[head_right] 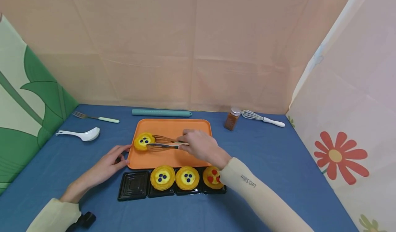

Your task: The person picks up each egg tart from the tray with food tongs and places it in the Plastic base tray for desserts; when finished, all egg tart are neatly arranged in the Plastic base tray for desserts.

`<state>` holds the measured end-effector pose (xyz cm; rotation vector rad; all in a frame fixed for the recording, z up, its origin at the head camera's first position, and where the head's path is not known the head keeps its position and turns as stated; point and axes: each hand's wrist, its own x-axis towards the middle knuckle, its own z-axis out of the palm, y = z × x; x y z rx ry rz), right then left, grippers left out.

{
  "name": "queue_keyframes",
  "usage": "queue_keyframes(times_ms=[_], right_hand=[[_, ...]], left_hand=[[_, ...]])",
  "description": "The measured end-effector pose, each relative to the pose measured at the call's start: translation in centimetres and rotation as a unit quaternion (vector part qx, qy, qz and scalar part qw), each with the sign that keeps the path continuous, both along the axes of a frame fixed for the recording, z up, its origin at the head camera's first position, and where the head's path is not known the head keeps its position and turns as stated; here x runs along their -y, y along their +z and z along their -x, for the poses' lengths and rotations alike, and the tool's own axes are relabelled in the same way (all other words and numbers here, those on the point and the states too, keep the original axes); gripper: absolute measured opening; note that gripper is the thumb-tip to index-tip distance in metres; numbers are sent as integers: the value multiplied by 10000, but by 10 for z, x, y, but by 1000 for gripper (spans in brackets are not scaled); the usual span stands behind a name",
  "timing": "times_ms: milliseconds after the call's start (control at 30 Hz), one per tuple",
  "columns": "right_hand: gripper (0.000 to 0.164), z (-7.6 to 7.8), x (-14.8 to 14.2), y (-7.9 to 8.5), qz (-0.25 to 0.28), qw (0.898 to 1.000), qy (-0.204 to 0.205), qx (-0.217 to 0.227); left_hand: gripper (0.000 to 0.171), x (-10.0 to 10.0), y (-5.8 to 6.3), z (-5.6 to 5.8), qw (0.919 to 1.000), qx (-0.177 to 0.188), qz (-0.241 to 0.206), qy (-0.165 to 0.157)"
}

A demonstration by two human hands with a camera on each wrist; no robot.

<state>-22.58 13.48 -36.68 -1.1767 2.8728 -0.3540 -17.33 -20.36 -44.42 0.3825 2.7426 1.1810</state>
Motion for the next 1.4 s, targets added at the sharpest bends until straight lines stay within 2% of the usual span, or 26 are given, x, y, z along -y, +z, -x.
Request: queue_keyframes(times_ms=[233,533,667,900,1067,1400], right_hand=[[34,-11,-10,3,190,9998,-59,-62],[34,-38,-23,5,602,9978,280,-43],[35,-50,-24,8,646,9971,399,85],[35,-67,-21,9,426,9965,722,41],[35,-73,-19,8,319,9959,837,105],[33,-74,-16,8,275,9938,1062,174]], left_hand=[[55,0,0,-1,10000,-47,-50,-6],[55,1,-1,1,10000,-73,-21,16],[55,1,-2,1,10000,-77,-48,-20],[54,0,-3,1,9999,-118,10,5],[54,0,-2,0,9999,-157,-13,-15],[55,0,-3,1,9999,-138,-66,-40]])
